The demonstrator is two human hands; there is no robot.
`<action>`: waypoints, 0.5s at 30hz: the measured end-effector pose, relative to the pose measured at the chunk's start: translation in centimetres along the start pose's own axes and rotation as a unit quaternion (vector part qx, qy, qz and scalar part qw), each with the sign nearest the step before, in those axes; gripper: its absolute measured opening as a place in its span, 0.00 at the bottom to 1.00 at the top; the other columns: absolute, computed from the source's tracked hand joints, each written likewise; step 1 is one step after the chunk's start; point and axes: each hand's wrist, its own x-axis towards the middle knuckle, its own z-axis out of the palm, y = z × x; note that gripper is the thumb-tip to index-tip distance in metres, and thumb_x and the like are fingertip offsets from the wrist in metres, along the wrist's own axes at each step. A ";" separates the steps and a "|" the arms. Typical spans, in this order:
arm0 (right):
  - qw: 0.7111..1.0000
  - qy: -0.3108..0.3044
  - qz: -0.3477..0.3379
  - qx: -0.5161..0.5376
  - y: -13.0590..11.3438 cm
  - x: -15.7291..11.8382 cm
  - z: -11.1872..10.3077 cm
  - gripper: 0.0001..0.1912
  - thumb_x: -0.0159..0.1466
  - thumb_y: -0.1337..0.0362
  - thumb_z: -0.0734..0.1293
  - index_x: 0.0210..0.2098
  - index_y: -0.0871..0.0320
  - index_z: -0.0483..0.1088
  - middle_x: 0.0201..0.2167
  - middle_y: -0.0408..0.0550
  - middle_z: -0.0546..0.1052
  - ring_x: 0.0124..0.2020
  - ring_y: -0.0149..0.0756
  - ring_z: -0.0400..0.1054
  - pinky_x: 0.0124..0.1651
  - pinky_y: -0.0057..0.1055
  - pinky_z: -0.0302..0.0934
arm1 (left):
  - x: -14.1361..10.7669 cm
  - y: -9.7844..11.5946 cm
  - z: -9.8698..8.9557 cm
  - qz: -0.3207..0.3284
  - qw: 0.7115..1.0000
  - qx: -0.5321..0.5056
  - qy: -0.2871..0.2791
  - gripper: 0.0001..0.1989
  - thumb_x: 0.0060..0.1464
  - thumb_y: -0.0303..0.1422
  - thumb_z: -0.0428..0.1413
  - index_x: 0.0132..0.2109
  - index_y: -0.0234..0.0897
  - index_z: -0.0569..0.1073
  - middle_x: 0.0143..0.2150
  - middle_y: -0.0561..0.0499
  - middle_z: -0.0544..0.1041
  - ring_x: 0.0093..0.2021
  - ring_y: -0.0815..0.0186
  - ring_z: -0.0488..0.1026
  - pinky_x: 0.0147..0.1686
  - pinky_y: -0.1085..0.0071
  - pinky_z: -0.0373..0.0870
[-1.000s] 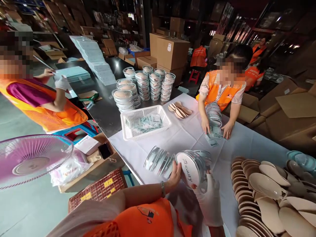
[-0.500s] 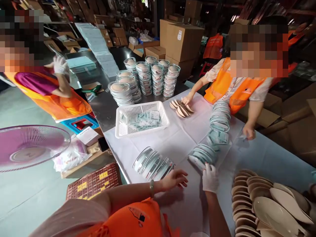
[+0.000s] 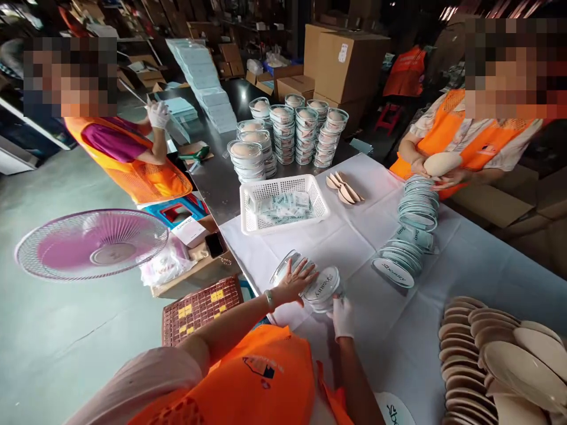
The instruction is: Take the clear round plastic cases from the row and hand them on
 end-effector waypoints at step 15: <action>0.974 0.057 -0.210 -0.061 -10.0 -16.7 -11.2 0.26 0.58 0.49 0.72 0.53 0.53 0.74 0.53 0.54 0.76 0.50 0.43 0.73 0.46 0.37 0.72 | -3.7 9.9 -7.0 -0.005 0.702 -0.698 -0.143 0.37 0.57 0.60 0.55 0.58 0.32 0.73 0.50 0.41 0.81 0.48 0.54 0.78 0.45 0.65 0.75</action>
